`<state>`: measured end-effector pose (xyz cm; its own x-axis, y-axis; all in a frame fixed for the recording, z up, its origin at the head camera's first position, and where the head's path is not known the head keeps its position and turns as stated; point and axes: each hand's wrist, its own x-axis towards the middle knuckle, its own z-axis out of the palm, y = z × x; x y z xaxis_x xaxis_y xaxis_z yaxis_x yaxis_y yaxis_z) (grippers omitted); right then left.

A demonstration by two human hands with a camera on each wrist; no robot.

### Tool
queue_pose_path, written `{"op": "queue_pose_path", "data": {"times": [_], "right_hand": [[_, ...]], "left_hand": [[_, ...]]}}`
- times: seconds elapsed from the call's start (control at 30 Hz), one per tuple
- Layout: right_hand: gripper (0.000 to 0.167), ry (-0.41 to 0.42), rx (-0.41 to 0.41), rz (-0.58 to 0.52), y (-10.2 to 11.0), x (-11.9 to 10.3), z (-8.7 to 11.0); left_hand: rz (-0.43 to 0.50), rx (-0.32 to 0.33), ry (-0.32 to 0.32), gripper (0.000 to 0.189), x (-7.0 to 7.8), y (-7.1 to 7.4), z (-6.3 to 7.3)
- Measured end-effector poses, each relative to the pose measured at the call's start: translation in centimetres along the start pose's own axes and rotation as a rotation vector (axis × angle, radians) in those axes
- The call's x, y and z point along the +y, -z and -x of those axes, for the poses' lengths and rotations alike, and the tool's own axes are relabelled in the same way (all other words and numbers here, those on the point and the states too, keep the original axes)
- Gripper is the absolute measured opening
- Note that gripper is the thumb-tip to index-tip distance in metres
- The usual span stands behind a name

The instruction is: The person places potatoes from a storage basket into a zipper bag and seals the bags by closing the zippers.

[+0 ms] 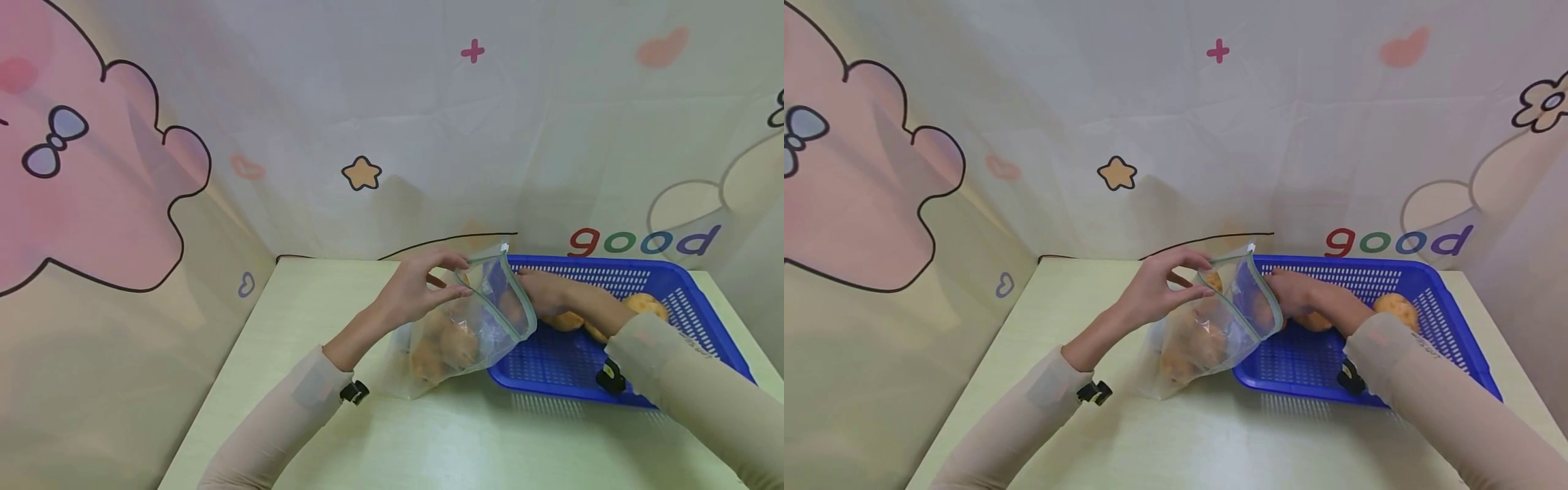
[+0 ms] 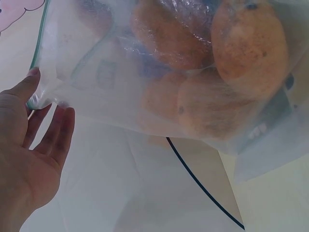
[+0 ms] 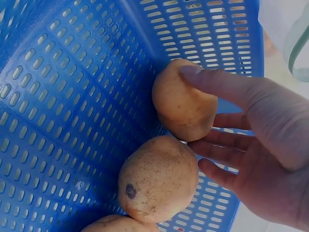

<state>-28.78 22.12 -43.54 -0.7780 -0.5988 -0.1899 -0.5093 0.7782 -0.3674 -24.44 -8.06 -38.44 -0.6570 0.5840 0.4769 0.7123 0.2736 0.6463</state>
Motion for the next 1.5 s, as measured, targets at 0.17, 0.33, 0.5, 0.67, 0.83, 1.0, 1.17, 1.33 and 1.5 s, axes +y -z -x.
{"op": "queue_pose_path", "data": {"times": [0.17, 0.33, 0.5, 0.67, 0.83, 1.0, 1.17, 1.33, 1.5], "right_hand": [[0.040, 0.044, 0.048, 0.012, 0.6, 0.4, 0.4], [0.048, 0.061, 0.130, -0.005, 2.7, -0.1, 1.7], [0.072, 0.017, 0.252, 0.035, 5.7, -0.7, 3.7], [0.077, 0.002, 0.385, 0.004, 7.6, -1.6, 5.8], [0.074, 0.104, 0.524, -0.041, 6.9, -3.8, 7.4], [0.074, 0.196, 0.577, -0.080, 4.6, -6.6, 8.0], [0.076, 0.181, 0.567, -0.093, 2.8, -7.8, 7.5], [0.072, 0.198, 0.556, -0.106, 1.9, -7.7, 7.0], [0.072, 0.219, 0.559, -0.145, 1.2, -7.5, 6.6]], "left_hand": [[-0.004, -0.002, 0.002, 0.033, 0.0, -0.1, -0.1], [-0.004, 0.002, 0.006, 0.034, -0.1, -0.1, -0.2], [-0.016, 0.019, 0.014, 0.038, -0.2, -0.1, -0.1], [-0.018, 0.031, 0.024, 0.039, -0.4, -0.4, -0.1], [-0.016, 0.034, 0.036, 0.039, -0.6, -0.8, 0.2], [0.003, 0.037, 0.031, 0.038, -0.6, -1.1, 0.4], [0.010, 0.042, 0.025, 0.038, -0.5, -1.1, 0.1], [0.010, 0.045, 0.034, 0.038, -0.4, -0.9, -0.2], [0.034, 0.043, 0.039, 0.038, -0.3, -1.1, -0.2]]}}
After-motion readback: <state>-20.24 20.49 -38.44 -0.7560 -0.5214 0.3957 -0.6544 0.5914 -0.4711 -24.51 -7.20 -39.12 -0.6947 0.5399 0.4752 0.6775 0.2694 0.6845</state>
